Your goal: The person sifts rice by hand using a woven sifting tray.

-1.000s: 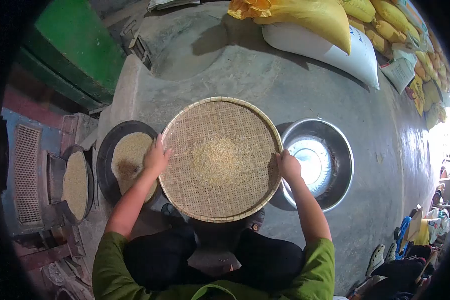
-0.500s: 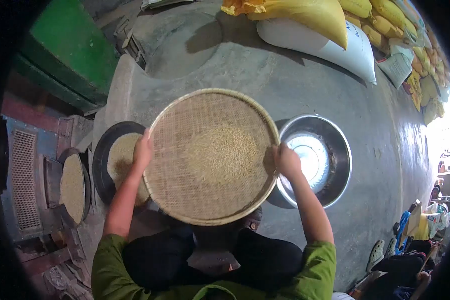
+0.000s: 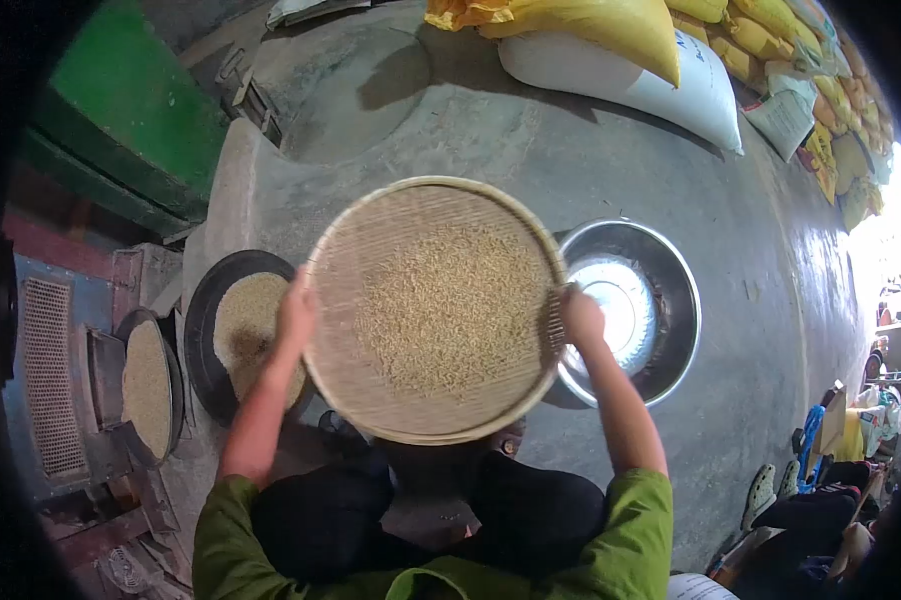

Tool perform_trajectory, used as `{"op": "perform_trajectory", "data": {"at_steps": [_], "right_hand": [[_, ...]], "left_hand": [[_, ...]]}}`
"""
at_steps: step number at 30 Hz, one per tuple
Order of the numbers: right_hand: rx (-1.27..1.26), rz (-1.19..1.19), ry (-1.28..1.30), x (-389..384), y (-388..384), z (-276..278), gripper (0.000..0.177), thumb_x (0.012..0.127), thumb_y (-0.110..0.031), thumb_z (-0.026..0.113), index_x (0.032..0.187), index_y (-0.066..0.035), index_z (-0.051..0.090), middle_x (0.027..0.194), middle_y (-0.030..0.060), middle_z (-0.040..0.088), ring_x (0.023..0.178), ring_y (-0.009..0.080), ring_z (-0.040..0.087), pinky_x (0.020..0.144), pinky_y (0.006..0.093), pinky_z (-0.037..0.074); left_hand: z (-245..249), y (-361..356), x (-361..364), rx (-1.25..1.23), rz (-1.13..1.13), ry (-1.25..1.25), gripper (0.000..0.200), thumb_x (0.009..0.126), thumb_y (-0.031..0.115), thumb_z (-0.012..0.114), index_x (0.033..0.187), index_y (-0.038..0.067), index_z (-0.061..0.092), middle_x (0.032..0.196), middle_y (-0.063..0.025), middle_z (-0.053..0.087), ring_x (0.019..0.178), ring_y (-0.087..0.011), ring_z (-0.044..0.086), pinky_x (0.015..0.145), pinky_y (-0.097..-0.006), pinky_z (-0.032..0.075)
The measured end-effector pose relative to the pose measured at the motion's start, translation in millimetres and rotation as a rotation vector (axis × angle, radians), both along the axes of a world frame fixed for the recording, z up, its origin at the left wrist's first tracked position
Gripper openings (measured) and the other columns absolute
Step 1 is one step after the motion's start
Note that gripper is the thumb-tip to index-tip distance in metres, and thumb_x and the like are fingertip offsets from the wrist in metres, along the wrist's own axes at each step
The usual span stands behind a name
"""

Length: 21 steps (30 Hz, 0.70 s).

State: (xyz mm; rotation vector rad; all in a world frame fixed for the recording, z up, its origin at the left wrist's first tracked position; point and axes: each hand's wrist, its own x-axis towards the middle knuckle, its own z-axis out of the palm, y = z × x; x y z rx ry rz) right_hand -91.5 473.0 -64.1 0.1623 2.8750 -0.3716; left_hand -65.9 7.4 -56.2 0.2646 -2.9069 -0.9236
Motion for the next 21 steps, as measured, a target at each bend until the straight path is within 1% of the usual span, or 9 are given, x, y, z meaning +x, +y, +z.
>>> {"op": "perform_trajectory", "data": {"at_steps": [1, 2, 5, 6, 9, 13, 17, 19, 21], "right_hand": [[-0.029, 0.016, -0.037, 8, -31, 27, 0.038, 0.09, -0.037, 0.04, 0.096, -0.001, 0.053, 0.081, 0.0258, 0.061, 0.078, 0.0411, 0.06, 0.068, 0.0497, 0.046], [-0.009, 0.054, -0.103, 9, -37, 30, 0.041, 0.09, -0.04, 0.04, 0.097, -0.002, 0.052, 0.082, 0.0232, 0.062, 0.079, 0.0392, 0.061, 0.072, 0.0471, 0.046], [-0.007, -0.036, -0.082, 1, -34, 18, 0.041, 0.09, -0.04, 0.04, 0.106, -0.003, 0.049, 0.083, 0.0215, 0.063, 0.078, 0.0381, 0.061, 0.07, 0.0468, 0.046], [-0.003, -0.042, -0.033, 3, -34, 15, 0.043, 0.09, -0.039, 0.04, 0.116, -0.004, 0.044, 0.084, 0.0201, 0.063, 0.078, 0.0373, 0.062, 0.069, 0.046, 0.047], [0.03, 0.022, -0.072, 6, -36, 12, 0.046, 0.09, -0.039, 0.041, 0.121, -0.006, 0.04, 0.084, 0.0199, 0.064, 0.078, 0.0371, 0.062, 0.068, 0.0454, 0.048], [0.064, 0.031, -0.113, 4, -37, 13, 0.047, 0.089, -0.039, 0.043, 0.122, -0.006, 0.04, 0.086, 0.0197, 0.063, 0.078, 0.0369, 0.062, 0.068, 0.045, 0.048], [0.102, 0.083, 0.119, -3, -35, 18, 0.048, 0.084, -0.034, 0.052, 0.121, -0.007, 0.042, 0.091, 0.0178, 0.061, 0.08, 0.0353, 0.061, 0.067, 0.045, 0.048], [-0.007, 0.294, 0.414, -8, -40, 21, 0.034, 0.082, -0.023, 0.053, 0.11, -0.004, 0.049, 0.092, 0.0196, 0.058, 0.082, 0.0356, 0.061, 0.068, 0.0448, 0.049], [-0.028, 0.241, 0.29, -14, -52, 16, 0.027, 0.081, -0.017, 0.051, 0.104, -0.002, 0.052, 0.092, 0.0207, 0.058, 0.083, 0.036, 0.06, 0.069, 0.0446, 0.049]], "left_hand": [[-12, -23, -5, 0.105, 0.038, -0.022, 0.041, 0.085, 0.012, 0.05, 0.125, 0.002, 0.043, 0.1, -0.0243, 0.058, 0.089, -0.0397, 0.058, 0.075, -0.042, 0.047], [-16, -33, -3, -0.031, 0.036, 0.023, 0.043, 0.086, 0.014, 0.05, 0.126, 0.002, 0.042, 0.1, -0.0237, 0.058, 0.089, -0.0401, 0.057, 0.076, -0.0432, 0.046], [-28, -25, 8, -0.117, -0.013, 0.017, 0.042, 0.087, 0.015, 0.048, 0.127, 0.002, 0.041, 0.102, -0.0239, 0.057, 0.091, -0.039, 0.057, 0.078, -0.0438, 0.046], [-27, -20, 11, -0.093, -0.013, 0.012, 0.041, 0.087, 0.014, 0.048, 0.126, 0.0, 0.041, 0.104, -0.0252, 0.056, 0.095, -0.0401, 0.055, 0.08, -0.0438, 0.044], [-31, -18, 14, -0.011, 0.009, 0.084, 0.042, 0.086, 0.012, 0.049, 0.125, -0.001, 0.04, 0.107, -0.0267, 0.054, 0.098, -0.0416, 0.053, 0.083, -0.0433, 0.043], [-38, -22, 17, -0.039, -0.022, 0.08, 0.046, 0.083, 0.008, 0.05, 0.126, -0.003, 0.037, 0.114, -0.0272, 0.049, 0.103, -0.0422, 0.048, 0.088, -0.0445, 0.039], [-37, -19, 18, -0.084, -0.061, 0.099, 0.048, 0.082, 0.007, 0.052, 0.125, -0.004, 0.036, 0.115, -0.0271, 0.048, 0.105, -0.0422, 0.047, 0.089, -0.045, 0.038], [-34, -18, 19, -0.11, -0.036, 0.024, 0.049, 0.081, 0.007, 0.052, 0.126, -0.005, 0.035, 0.116, -0.027, 0.047, 0.107, -0.0419, 0.046, 0.09, -0.0448, 0.037], [-39, -18, 20, -0.12, -0.043, 0.039, 0.05, 0.081, 0.007, 0.052, 0.126, -0.005, 0.035, 0.117, -0.0268, 0.047, 0.107, -0.0417, 0.045, 0.09, -0.0446, 0.037]]}}
